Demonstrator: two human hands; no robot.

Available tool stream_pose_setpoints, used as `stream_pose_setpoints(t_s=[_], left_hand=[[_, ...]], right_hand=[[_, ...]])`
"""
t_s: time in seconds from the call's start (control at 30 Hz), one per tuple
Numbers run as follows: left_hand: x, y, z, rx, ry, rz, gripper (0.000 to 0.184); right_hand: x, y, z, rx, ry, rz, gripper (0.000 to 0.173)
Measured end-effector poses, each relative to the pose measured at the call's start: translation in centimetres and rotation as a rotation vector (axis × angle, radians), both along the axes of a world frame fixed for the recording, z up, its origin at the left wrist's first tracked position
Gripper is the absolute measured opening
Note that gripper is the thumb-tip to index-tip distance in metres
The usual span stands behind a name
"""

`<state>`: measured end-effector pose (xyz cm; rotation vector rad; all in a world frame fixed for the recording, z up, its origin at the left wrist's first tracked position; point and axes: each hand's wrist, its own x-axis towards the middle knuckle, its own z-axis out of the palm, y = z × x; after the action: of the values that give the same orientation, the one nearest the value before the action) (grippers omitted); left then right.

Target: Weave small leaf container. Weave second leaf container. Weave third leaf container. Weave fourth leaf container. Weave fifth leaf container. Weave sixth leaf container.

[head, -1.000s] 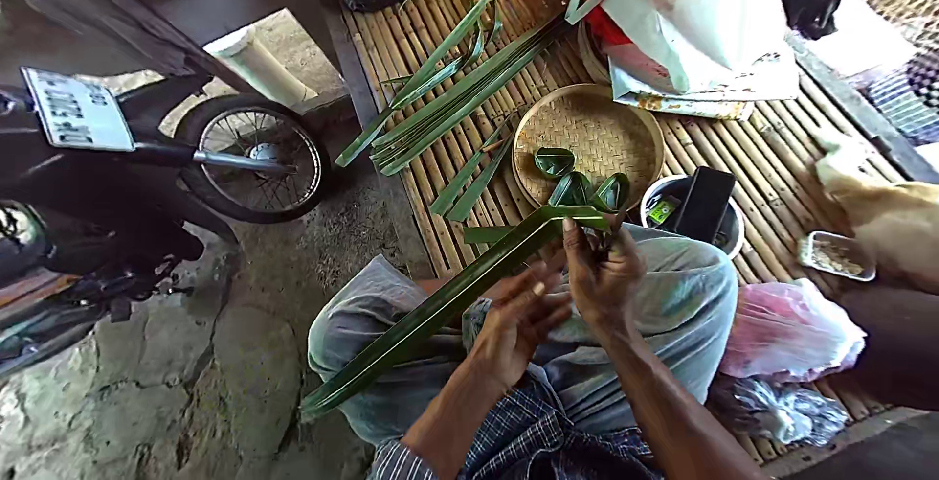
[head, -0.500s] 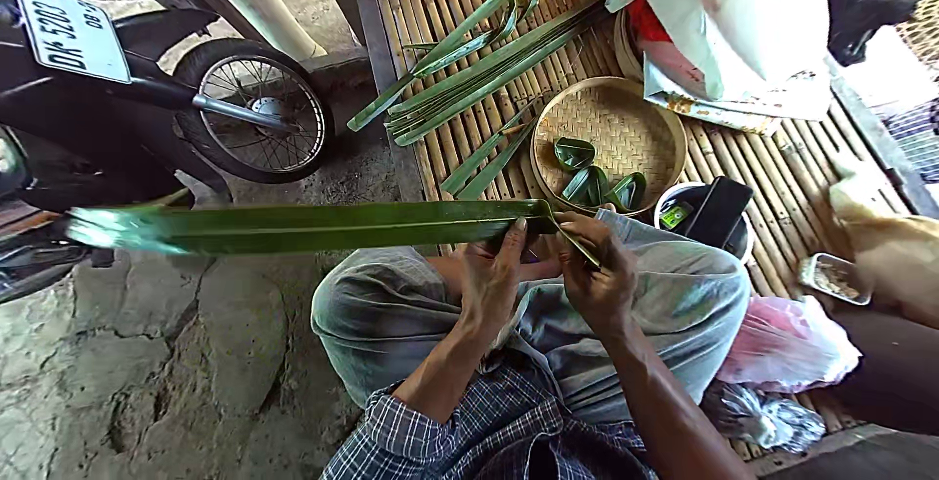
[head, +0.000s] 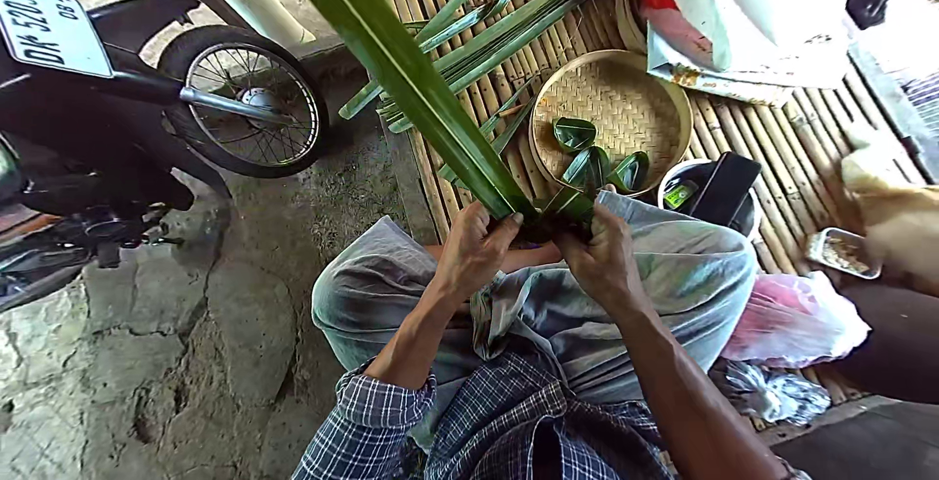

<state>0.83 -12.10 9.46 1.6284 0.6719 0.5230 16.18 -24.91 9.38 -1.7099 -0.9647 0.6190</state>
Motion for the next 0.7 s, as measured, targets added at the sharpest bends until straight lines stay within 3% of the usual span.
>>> stream_pose_setpoints(t_s=[0.23, 0.37, 0.5, 0.6, 0.7], left_hand=[[0.5, -0.2, -0.7, -0.18, -0.066, -0.004, 0.016], [1.1, -0.8, -0.7, -0.175, 0.029, 0.092, 0.037], [1.0, -0.2, -1.3, -0.211, 0.082, 0.15, 0.039], [0.0, 2.0, -1.7, -0.129, 0.152, 0.159, 0.039], [-1.1, 6.7, -3.5, -0.033, 0.067, 0.223, 0.05]], right_hand=[[0.1, 1.2, 0.3, -0.117, 0.239, -0.076, 0.013], [-0.3, 1.7, 0.3, -0.16, 0.255, -0.099, 0.018], [-0.3, 2.4, -0.1, -0.189, 0.306, -0.057, 0.016], [1.4, 3.1, -1.0, -0.219, 0.164, 0.027, 0.027], [4.4, 4.3, -3.7, -0.381, -0.165, 0.027, 0.044]])
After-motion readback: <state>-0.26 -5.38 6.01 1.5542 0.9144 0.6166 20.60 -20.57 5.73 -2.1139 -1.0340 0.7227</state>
